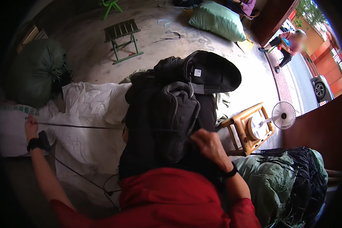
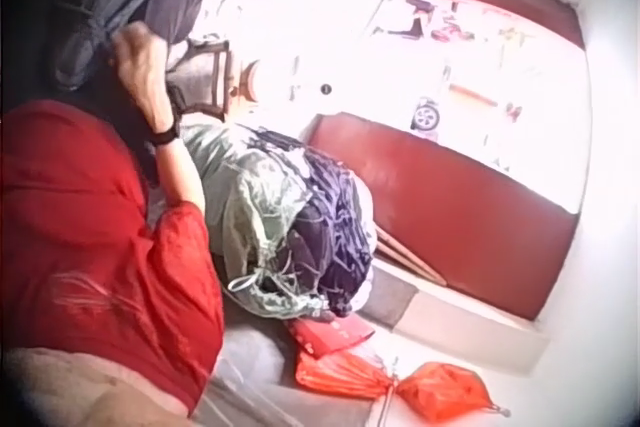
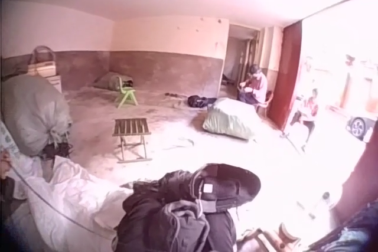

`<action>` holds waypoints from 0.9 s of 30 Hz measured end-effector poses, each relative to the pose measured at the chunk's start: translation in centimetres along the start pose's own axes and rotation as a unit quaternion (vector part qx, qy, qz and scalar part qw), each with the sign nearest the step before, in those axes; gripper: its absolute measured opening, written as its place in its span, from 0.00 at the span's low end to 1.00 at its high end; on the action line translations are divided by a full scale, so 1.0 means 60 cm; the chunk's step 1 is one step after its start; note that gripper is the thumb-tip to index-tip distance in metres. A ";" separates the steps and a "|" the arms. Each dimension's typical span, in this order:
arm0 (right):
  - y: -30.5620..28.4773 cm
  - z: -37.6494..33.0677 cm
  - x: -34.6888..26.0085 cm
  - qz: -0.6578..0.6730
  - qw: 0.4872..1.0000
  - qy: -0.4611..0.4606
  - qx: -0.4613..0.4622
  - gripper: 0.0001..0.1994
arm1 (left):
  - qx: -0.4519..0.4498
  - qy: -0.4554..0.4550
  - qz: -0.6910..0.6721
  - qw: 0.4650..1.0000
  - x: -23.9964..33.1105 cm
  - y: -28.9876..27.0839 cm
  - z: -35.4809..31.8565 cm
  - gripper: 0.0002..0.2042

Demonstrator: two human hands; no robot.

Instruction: Insert laces into the eyelets of a shoe.

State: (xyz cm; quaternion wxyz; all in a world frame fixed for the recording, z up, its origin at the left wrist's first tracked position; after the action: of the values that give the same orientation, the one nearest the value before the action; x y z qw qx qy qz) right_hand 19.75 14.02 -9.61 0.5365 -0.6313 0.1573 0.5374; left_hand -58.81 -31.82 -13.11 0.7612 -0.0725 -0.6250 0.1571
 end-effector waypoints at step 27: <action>0.037 -0.006 -0.057 -0.182 0.950 -0.215 0.137 0.04 | -0.421 0.247 -0.086 0.869 0.417 0.378 -0.941 0.05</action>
State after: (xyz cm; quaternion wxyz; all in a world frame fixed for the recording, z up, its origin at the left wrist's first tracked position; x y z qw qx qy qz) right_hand 16.92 11.59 -7.91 0.7275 -0.4395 -0.0070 0.5268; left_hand -2.94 2.60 -8.58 0.7985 -0.3683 -0.4276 -0.2097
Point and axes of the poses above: each hand's wrist, its own z-axis towards the middle knuckle, its own y-axis out of the palm, x = y × z, the point moved 3 cm from there along z, towards the middle knuckle, and after that the axes turned 13 degrees about x, right-handed, at the moved point
